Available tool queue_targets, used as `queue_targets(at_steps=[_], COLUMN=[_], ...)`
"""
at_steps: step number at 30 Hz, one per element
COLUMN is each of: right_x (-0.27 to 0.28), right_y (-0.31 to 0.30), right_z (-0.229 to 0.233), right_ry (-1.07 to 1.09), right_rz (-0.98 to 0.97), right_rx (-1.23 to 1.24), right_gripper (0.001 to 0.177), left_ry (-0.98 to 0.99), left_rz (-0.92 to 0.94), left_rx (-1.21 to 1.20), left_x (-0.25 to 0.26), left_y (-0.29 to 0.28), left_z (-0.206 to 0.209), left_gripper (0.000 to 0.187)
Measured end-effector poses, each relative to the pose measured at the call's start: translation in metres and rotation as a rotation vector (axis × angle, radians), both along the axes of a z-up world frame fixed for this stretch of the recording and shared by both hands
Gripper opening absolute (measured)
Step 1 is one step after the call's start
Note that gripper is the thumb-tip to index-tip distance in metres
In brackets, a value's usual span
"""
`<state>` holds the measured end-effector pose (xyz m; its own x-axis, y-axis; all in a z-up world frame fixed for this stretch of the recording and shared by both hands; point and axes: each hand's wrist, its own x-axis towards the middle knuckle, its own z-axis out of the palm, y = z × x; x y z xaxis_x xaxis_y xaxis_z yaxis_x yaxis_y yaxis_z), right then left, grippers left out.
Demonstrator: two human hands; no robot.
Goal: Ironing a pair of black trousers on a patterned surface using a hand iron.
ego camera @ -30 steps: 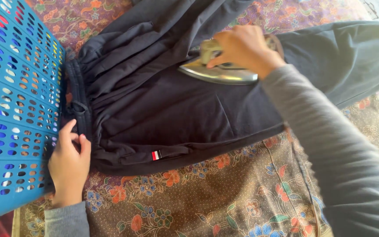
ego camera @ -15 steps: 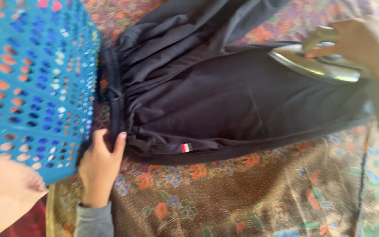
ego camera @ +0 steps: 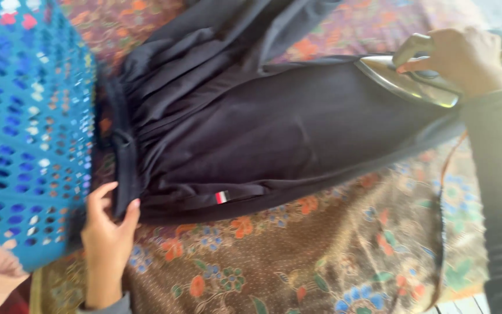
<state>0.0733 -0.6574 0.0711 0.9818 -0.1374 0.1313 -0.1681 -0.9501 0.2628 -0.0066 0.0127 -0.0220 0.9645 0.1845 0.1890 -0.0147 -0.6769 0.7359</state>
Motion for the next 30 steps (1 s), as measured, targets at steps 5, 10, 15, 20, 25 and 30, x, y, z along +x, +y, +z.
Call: queue_targets(at_steps=[5,10,15,20,25,30], right_x=[-0.007,-0.043,-0.107,-0.203,-0.251,-0.253], right_y=[-0.05,-0.04,-0.03,-0.095,0.041,0.088], right_z=[-0.014,0.011,0.017,-0.027,-0.014,-0.002], right_ry=[-0.101,-0.088,-0.099,0.024,0.17,0.338], right_rz=[-0.107,-0.184,-0.064,-0.011,0.022,0.136], right_rx=[0.011,-0.006,0.007,0.079,0.163,0.318], right_gripper=[0.062,0.069,0.038,0.038,0.041,0.056], left_ry=[0.011,0.11,0.301,0.177,0.174,0.147], left_rz=[-0.071,-0.026,0.073,-0.068,-0.121,-0.091], left_rx=[-0.106,-0.195,-0.438,-0.543,-0.609,-0.665], left_x=[0.005,-0.001,0.0,0.002,-0.008,-0.012], left_y=[0.004,-0.008,-0.018,-0.009,0.014,0.008], left_z=[-0.012,0.011,0.023,0.01,-0.019,-0.01], left_gripper=[0.056,0.068,0.089,0.07,0.032,0.029])
